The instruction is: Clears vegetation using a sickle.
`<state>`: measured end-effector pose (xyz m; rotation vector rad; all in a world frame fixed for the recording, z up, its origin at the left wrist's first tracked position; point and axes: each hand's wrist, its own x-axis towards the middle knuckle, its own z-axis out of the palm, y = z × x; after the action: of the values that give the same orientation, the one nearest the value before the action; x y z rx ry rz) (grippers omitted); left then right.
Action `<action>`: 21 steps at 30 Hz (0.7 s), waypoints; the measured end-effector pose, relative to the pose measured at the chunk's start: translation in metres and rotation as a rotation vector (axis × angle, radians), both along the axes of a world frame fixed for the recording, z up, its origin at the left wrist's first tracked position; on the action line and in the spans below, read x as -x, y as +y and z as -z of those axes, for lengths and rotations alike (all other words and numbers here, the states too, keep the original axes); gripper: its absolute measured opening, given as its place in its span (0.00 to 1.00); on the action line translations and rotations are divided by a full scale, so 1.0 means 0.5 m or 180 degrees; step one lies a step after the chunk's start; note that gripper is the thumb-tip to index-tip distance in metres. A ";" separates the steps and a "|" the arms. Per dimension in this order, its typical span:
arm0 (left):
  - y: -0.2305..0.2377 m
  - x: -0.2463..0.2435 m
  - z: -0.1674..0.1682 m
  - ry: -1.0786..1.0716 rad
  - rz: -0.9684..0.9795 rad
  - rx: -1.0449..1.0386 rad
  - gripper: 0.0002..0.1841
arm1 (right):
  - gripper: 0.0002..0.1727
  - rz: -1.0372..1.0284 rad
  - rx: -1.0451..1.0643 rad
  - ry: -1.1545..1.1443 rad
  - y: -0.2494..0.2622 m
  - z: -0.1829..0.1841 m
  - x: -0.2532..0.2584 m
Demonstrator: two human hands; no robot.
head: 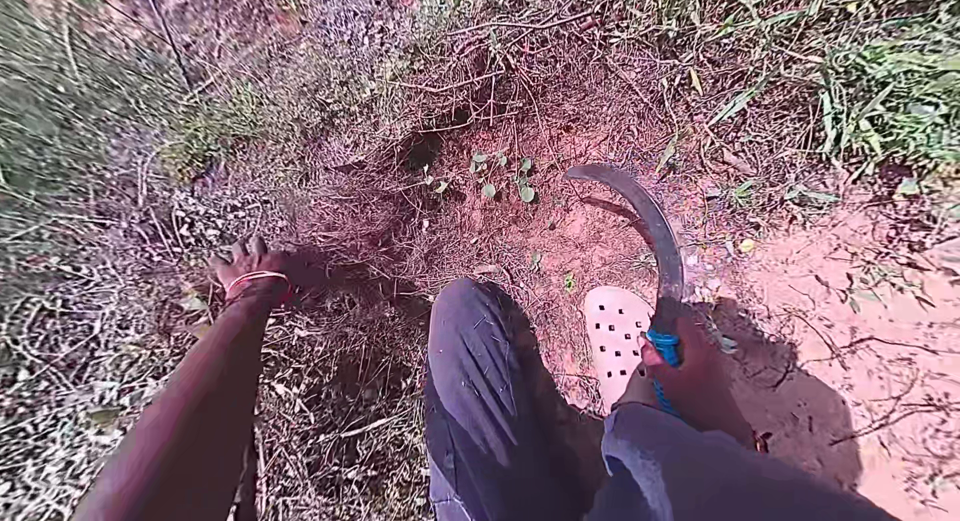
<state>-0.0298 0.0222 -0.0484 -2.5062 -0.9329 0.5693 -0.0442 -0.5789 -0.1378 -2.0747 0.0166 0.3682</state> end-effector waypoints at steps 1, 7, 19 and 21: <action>-0.017 -0.024 -0.014 -0.0275 0.0041 0.0211 0.35 | 0.34 -0.0032 0.0047 0.0045 0.005 -0.006 -0.002; -0.288 -0.224 0.030 -0.0802 0.2079 0.1139 0.30 | 0.31 -0.0053 0.0132 0.0091 0.024 -0.009 -0.001; -0.603 -0.500 0.225 -0.0943 -0.0034 0.2485 0.25 | 0.27 0.0063 0.0193 0.0033 -0.004 -0.024 0.008; -0.632 -0.476 0.197 -0.1218 -0.0103 0.2761 0.22 | 0.29 0.0162 0.0141 0.0079 -0.003 -0.015 0.011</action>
<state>0.2081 -0.2936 -0.1470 -3.4761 -0.9999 0.6027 -0.0497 -0.5803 -0.1303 -2.1093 0.0930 0.3652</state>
